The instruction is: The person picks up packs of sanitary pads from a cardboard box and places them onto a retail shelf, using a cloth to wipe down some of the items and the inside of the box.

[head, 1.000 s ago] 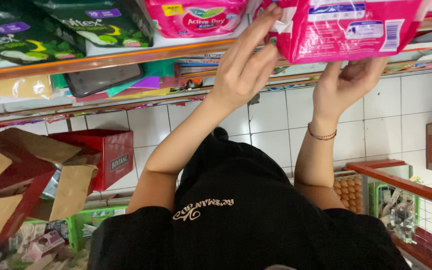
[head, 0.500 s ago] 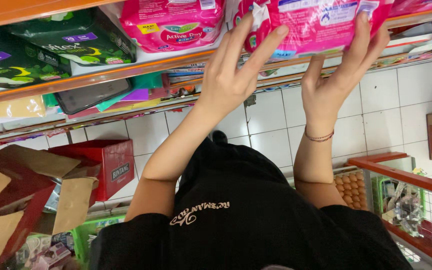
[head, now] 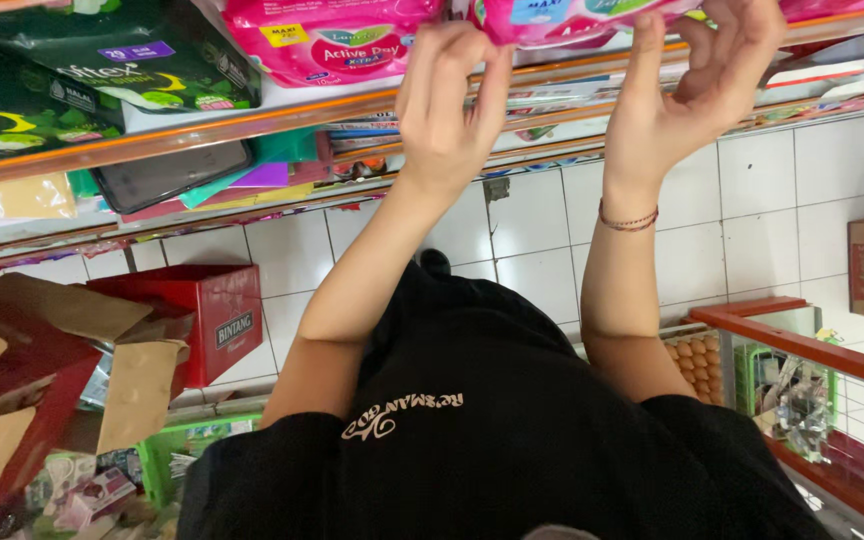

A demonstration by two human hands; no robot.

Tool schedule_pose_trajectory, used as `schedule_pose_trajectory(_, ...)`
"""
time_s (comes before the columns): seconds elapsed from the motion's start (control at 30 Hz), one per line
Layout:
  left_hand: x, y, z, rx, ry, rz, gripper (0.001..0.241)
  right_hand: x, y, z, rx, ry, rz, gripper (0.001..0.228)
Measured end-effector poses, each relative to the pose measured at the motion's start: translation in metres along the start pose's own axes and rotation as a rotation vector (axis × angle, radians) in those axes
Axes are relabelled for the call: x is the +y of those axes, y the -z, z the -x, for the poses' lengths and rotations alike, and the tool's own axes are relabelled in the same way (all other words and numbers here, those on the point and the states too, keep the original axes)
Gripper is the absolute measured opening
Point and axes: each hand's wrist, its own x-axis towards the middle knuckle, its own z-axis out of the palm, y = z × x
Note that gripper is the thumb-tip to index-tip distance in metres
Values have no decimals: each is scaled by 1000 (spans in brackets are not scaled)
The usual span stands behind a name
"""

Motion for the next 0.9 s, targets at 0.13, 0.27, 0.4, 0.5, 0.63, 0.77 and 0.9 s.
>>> schedule_pose_trajectory(0.13,1,-6,0,3,-51,-54,30,20,-12,-2,78,32,-128,33)
schedule_pose_trajectory(0.27,12,-1,4,-112,80,-99,41,20,-13,11,51,-16,2,35)
schedule_pose_trajectory(0.4,29,7,19,-239,208,-197,56,14,-15,26,26,-48,101,56)
schedule_pose_trajectory(0.5,31,6,28,-281,213,-199,67,17,-17,33,10,-111,69,67)
schedule_pose_trajectory(0.63,29,2,35,-284,241,-129,72,24,-16,37,-6,-122,93,71)
schedule_pose_trajectory(0.77,32,4,38,-291,299,-48,65,25,-12,39,-26,-70,161,74)
schedule_pose_trajectory(0.9,36,7,41,-269,278,6,61,22,-8,37,-7,-122,16,69)
